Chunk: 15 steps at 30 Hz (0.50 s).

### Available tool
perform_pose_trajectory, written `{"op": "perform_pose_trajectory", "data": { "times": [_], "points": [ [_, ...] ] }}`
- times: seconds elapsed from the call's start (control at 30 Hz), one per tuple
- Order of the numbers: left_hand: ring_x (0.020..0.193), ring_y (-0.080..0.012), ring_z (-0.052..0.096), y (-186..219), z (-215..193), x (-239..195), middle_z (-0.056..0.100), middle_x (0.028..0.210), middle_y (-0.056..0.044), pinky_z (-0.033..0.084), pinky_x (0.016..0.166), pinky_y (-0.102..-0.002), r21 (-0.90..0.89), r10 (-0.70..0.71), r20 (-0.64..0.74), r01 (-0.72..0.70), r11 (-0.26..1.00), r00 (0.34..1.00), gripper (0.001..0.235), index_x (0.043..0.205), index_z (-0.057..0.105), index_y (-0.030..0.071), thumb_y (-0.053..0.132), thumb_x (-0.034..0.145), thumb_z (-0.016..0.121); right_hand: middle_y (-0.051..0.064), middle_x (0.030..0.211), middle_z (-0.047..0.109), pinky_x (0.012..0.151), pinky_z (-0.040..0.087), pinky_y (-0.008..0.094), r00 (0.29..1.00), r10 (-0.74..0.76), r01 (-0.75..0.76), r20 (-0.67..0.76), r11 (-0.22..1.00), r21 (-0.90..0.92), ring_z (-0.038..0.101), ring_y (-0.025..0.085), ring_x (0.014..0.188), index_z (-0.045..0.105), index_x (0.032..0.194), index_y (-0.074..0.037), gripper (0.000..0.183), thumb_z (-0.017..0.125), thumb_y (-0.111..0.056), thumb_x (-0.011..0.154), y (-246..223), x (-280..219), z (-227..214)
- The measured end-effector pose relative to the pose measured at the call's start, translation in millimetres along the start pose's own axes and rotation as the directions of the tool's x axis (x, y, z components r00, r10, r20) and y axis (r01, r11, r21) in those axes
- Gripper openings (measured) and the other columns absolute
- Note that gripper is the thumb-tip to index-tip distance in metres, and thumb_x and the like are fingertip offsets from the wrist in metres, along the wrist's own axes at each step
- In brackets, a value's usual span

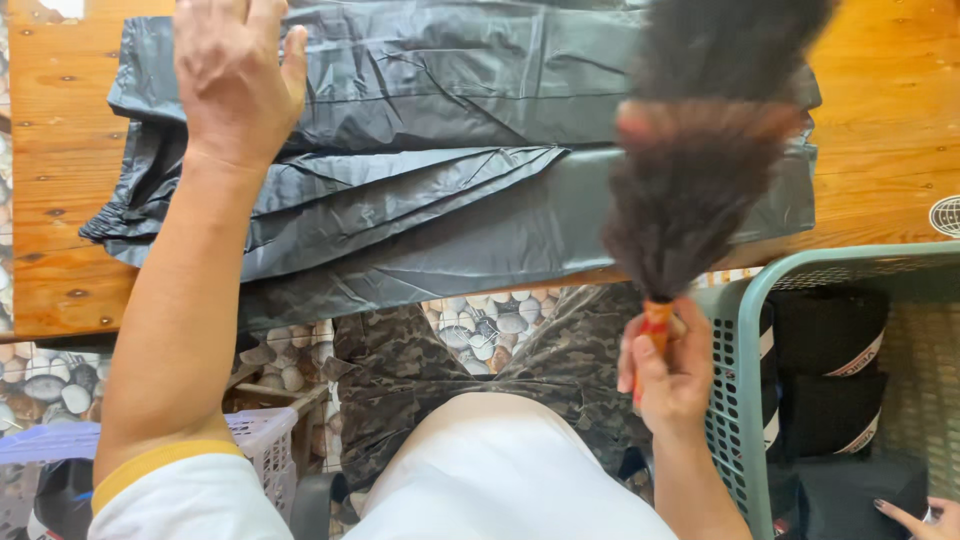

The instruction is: The person uses a feather duster to wipe a black tarp on a wooden table, then folds the tarp into a compact bundle by hand. The person smooths the folds and adjusts the bundle on the table.

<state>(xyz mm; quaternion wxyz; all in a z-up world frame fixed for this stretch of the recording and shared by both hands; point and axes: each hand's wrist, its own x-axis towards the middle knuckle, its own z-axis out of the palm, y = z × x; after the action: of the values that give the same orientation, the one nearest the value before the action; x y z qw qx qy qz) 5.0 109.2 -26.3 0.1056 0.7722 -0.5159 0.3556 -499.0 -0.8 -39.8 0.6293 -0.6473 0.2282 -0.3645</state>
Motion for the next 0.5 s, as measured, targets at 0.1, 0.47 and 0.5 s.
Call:
{"op": "perform_pose_trajectory", "data": {
  "times": [0.1,0.47,0.5],
  "points": [
    [0.094,-0.0289,0.061,1,24,-19,0.067,0.105,-0.007,0.046,0.077,-0.04,-0.105,0.058,0.064,-0.051,0.993,0.996,0.024,0.102,0.069,0.01,0.027,0.106,0.086,0.007,0.094,0.061,0.038,0.048,0.017,0.979,0.115,-0.11,0.168,0.993,-0.041,0.052,0.007,0.05,0.039,0.154,-0.013,0.053,0.054,-0.007,0.103,1,-6,12],
    [0.15,-0.0519,0.031,-48,-22,-55,0.042,0.161,-0.041,0.013,0.118,-0.068,-0.3,-0.023,0.421,0.163,0.94,0.907,0.062,0.154,0.059,-0.012,0.035,0.115,0.066,0.01,0.09,0.055,0.044,0.045,0.029,0.897,0.417,-0.433,-0.146,0.896,-0.096,0.054,0.018,0.045,0.006,0.162,-0.009,0.068,0.042,-0.025,0.107,23,12,35],
    [0.144,-0.0518,0.039,-54,-20,-61,0.048,0.155,-0.039,0.019,0.115,-0.07,-0.356,-0.058,0.343,0.187,0.915,0.938,0.054,0.153,0.059,-0.011,0.026,0.114,0.071,0.012,0.091,0.058,0.043,0.052,0.032,0.874,0.483,-0.483,-0.049,0.857,-0.176,0.06,0.021,0.047,0.006,0.16,-0.008,0.067,0.04,-0.025,0.106,16,13,48]
  ]
}}
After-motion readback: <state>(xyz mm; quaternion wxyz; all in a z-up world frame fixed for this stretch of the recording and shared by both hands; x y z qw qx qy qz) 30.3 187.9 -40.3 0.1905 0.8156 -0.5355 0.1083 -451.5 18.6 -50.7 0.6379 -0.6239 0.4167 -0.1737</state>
